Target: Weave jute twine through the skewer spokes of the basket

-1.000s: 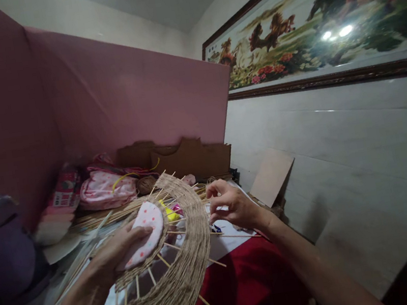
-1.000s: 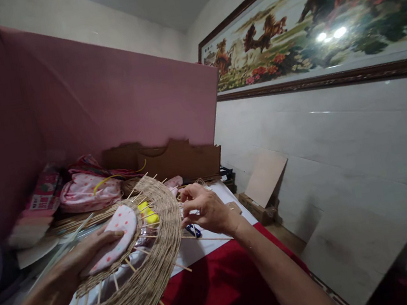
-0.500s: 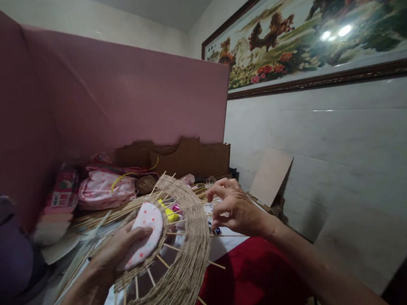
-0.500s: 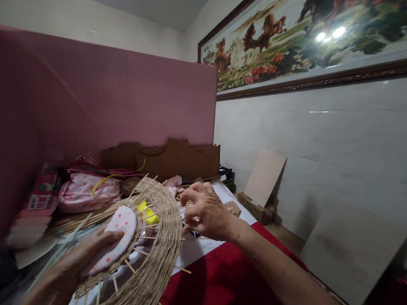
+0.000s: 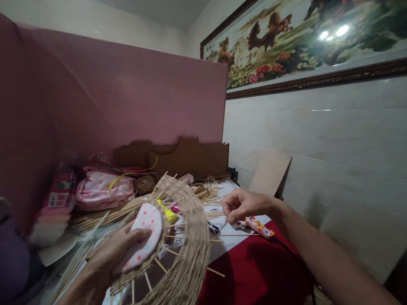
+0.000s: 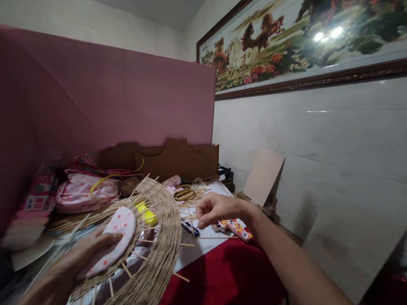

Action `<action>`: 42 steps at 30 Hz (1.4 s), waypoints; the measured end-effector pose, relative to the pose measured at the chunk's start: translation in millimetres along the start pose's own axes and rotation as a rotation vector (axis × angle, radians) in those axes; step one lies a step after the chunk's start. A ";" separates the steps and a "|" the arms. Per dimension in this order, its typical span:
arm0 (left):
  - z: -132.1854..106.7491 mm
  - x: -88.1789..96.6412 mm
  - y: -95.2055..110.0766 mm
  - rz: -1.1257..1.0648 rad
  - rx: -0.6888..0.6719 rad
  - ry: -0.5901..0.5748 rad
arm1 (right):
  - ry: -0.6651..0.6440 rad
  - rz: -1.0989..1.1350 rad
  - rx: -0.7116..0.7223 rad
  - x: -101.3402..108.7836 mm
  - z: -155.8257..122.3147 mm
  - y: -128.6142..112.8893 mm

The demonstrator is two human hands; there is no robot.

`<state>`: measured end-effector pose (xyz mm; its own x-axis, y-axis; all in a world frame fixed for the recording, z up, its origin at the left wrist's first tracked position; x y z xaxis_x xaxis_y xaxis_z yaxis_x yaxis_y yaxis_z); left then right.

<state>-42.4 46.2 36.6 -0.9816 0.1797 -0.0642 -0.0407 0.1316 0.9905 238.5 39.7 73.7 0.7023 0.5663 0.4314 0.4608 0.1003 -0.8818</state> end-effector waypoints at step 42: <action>1.8 -4.4 -3.8 0.075 -0.005 -0.144 | 0.561 -0.058 0.397 -11.7 29.1 29.7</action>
<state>-37.5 46.7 32.9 -0.9452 0.3265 -0.0068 0.0301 0.1079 0.9937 228.1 59.8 36.8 0.9063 0.0530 0.4192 0.3475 0.4707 -0.8110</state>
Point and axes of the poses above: each hand's wrist, its own z-axis towards the middle knuckle, its own x-axis out of the back of the hand, y = z × x, the point moved 5 cm from there along z, towards the middle knuckle, and after that the axes turned 7 degrees about -x, right-handed, at the moved point
